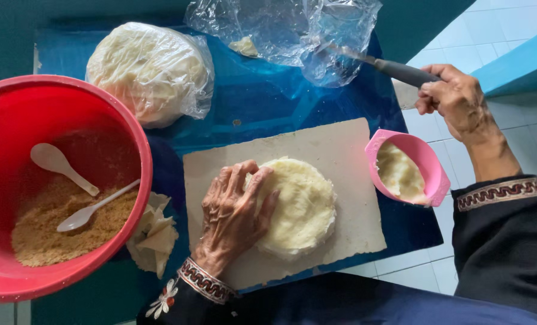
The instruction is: The person cuts a large round stack of layered flatbread dough into wedge portions with a knife on a cardboard sheet, then lifts and separates the cut wedges and peels apart their layers by hand, setting pieces aside on the table.
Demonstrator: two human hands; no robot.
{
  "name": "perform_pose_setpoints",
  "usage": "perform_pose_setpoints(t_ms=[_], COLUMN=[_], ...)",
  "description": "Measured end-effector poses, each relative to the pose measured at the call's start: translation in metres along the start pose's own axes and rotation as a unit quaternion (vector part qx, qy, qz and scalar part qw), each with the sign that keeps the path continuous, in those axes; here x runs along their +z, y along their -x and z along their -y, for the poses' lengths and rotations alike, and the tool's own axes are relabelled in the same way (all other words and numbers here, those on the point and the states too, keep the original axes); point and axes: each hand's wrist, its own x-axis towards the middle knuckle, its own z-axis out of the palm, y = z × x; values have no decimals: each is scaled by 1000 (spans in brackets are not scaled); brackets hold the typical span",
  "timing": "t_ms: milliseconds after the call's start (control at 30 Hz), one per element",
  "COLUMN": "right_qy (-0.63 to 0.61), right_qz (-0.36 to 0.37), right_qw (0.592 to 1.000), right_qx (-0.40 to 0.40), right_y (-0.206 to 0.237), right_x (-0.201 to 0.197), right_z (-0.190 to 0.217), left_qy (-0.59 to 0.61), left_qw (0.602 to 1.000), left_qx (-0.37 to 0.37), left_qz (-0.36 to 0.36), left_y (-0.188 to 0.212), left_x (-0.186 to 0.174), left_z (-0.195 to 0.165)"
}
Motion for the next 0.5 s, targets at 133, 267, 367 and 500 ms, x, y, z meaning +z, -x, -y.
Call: perform_pose_setpoints(t_ms=[133, 267, 367, 500], right_qy=[-129, -315, -382, -362], right_qz=[-70, -120, -93, 12], right_qw=[989, 941, 920, 932], right_qx=[0, 9, -13, 0], right_y=[61, 133, 195, 279], right_x=[-25, -57, -45, 25], right_z=[-16, -30, -29, -7], left_qy=[8, 33, 52, 70], left_qw=[1000, 999, 998, 997], left_qx=[3, -17, -21, 36], left_qz=[-11, -1, -11, -26], left_y=[2, 3, 7, 19], left_x=[1, 2, 3, 0], left_z=[-1, 1, 6, 9])
